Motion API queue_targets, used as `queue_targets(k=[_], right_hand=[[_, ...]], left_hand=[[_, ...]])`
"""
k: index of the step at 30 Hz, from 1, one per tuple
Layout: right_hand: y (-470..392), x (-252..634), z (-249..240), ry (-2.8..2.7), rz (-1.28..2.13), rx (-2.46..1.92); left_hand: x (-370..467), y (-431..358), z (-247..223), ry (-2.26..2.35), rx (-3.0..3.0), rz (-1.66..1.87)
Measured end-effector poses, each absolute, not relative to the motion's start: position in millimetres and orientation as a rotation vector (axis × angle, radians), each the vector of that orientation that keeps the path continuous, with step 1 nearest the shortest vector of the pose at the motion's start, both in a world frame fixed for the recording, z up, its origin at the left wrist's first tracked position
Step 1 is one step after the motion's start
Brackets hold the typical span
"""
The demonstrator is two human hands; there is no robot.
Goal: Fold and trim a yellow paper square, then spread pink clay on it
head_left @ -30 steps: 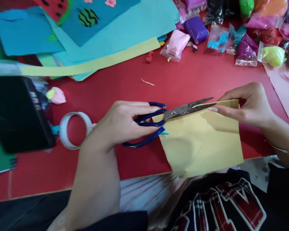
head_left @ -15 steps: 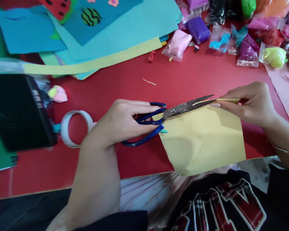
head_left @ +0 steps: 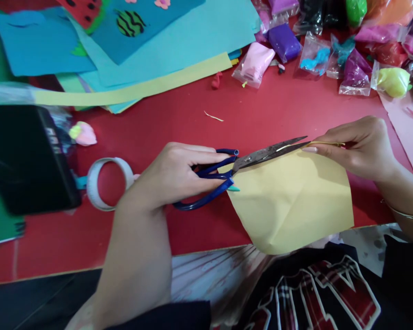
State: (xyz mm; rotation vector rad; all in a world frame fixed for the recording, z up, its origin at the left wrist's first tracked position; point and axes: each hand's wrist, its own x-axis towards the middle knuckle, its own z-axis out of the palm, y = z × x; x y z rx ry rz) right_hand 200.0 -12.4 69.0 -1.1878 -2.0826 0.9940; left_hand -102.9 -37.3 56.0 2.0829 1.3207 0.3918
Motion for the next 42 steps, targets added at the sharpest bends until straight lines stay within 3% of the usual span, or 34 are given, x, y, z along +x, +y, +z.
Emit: queue_targets(k=[10,42], right_hand=[[-12.8,199.9,69.7,-2.096,1.000,-1.208],[-14.7,196.4,69.4,-2.130,1.046,-1.110]], left_hand=[[-106.8,-40.1,45.4,1.316,2.126,0.531],[-102.4,-38.3,45.5,1.263,2.083,0.506]])
